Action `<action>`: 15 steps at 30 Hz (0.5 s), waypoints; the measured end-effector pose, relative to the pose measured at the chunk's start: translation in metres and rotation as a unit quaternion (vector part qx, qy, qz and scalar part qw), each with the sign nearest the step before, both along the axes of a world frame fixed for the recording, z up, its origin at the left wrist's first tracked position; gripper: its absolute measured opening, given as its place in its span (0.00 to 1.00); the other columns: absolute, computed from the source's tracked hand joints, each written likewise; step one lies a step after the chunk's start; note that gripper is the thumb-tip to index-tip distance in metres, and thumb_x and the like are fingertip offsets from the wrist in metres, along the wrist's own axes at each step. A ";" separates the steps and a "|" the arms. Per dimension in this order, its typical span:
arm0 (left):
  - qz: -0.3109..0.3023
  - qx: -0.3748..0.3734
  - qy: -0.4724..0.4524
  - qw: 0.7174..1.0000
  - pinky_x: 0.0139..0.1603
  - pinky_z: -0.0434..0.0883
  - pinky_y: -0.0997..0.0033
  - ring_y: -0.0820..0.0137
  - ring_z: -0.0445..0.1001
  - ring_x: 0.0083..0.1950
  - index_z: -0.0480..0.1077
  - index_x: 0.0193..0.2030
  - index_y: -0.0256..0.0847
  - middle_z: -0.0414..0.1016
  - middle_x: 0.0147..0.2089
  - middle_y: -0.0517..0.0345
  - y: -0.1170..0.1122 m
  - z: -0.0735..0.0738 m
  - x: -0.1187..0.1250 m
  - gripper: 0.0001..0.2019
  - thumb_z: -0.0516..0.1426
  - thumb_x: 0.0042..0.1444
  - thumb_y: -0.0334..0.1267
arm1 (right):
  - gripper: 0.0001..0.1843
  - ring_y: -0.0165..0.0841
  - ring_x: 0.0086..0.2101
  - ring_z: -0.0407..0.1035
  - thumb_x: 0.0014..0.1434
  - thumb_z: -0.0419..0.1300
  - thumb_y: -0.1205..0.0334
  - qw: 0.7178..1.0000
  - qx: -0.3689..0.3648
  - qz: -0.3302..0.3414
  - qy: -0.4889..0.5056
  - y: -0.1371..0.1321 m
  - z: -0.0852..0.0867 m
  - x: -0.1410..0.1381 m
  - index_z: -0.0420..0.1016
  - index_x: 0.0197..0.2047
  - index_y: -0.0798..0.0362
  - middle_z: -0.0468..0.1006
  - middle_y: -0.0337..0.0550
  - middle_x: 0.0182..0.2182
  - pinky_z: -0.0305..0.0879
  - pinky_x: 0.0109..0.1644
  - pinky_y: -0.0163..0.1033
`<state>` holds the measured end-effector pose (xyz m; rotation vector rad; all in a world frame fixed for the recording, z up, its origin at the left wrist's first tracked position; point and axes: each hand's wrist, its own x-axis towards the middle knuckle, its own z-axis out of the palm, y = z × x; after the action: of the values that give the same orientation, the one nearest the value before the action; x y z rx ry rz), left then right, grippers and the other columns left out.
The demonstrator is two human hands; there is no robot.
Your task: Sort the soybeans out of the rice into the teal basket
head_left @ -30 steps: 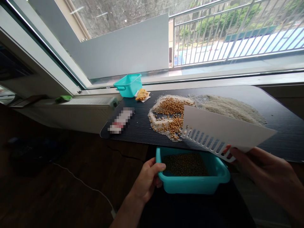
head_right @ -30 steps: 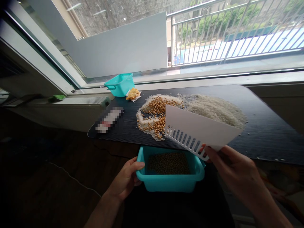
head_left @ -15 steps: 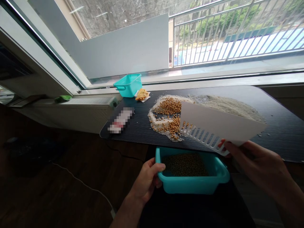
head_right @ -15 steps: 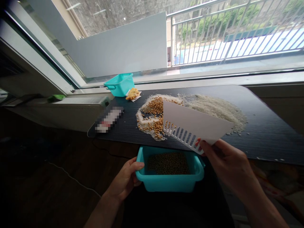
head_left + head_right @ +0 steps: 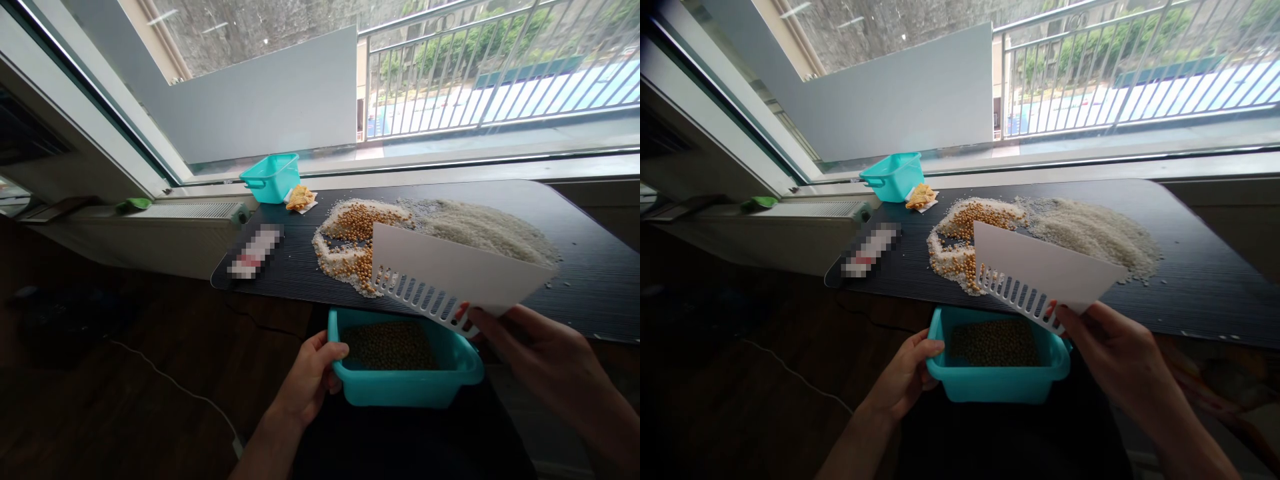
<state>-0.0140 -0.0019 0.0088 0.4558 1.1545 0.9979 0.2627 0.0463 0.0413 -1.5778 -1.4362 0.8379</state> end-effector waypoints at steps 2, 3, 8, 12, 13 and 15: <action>0.001 0.001 -0.001 1.000 0.17 0.48 0.78 0.81 0.52 0.15 0.66 0.26 0.40 0.58 0.15 0.72 0.000 -0.001 0.000 0.16 0.69 0.38 0.42 | 0.18 0.45 0.31 0.81 0.45 0.68 0.40 1.000 0.009 -0.001 -0.007 0.003 0.000 -0.001 0.85 0.32 0.43 0.86 0.42 0.28 0.79 0.35 0.45; 0.002 0.001 -0.001 1.000 0.17 0.48 0.78 0.81 0.52 0.15 0.66 0.26 0.40 0.58 0.15 0.72 0.000 -0.001 0.000 0.16 0.69 0.38 0.42 | 0.19 0.45 0.31 0.81 0.45 0.68 0.39 1.000 0.017 -0.008 -0.010 0.005 0.001 -0.002 0.85 0.32 0.44 0.86 0.42 0.28 0.79 0.35 0.45; 0.001 0.005 -0.005 1.000 0.16 0.48 0.79 0.82 0.52 0.15 0.67 0.26 0.39 0.57 0.14 0.72 0.000 -0.005 0.000 0.15 0.68 0.38 0.42 | 0.21 0.41 0.26 0.77 0.46 0.66 0.37 0.998 0.068 -0.010 -0.004 0.023 0.010 -0.014 0.83 0.29 0.47 0.83 0.44 0.24 0.76 0.31 0.45; 0.007 0.003 -0.006 1.000 0.16 0.48 0.79 0.82 0.52 0.15 0.66 0.26 0.40 0.58 0.15 0.72 -0.001 -0.006 0.000 0.16 0.68 0.38 0.41 | 0.20 0.38 0.25 0.75 0.49 0.65 0.38 0.994 0.093 0.055 0.019 0.039 0.007 -0.033 0.80 0.27 0.48 0.81 0.42 0.22 0.72 0.29 0.41; 0.007 0.002 -0.006 1.000 0.16 0.48 0.79 0.82 0.52 0.15 0.66 0.26 0.40 0.58 0.15 0.72 -0.001 -0.006 0.000 0.16 0.68 0.38 0.41 | 0.20 0.37 0.25 0.75 0.50 0.65 0.39 0.992 0.096 0.071 0.026 0.042 0.006 -0.039 0.80 0.26 0.48 0.80 0.42 0.22 0.72 0.29 0.41; 0.004 0.002 -0.008 1.000 0.16 0.48 0.79 0.82 0.52 0.15 0.66 0.26 0.40 0.57 0.14 0.72 0.000 -0.006 -0.001 0.16 0.69 0.38 0.42 | 0.18 0.37 0.26 0.75 0.51 0.65 0.42 0.989 0.102 0.097 0.042 0.048 0.003 -0.055 0.80 0.27 0.49 0.81 0.42 0.23 0.71 0.30 0.40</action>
<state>-0.0145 -0.0018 0.0025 0.4463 1.1417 1.0099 0.2080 0.0942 0.0445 -1.2520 -1.5784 0.8284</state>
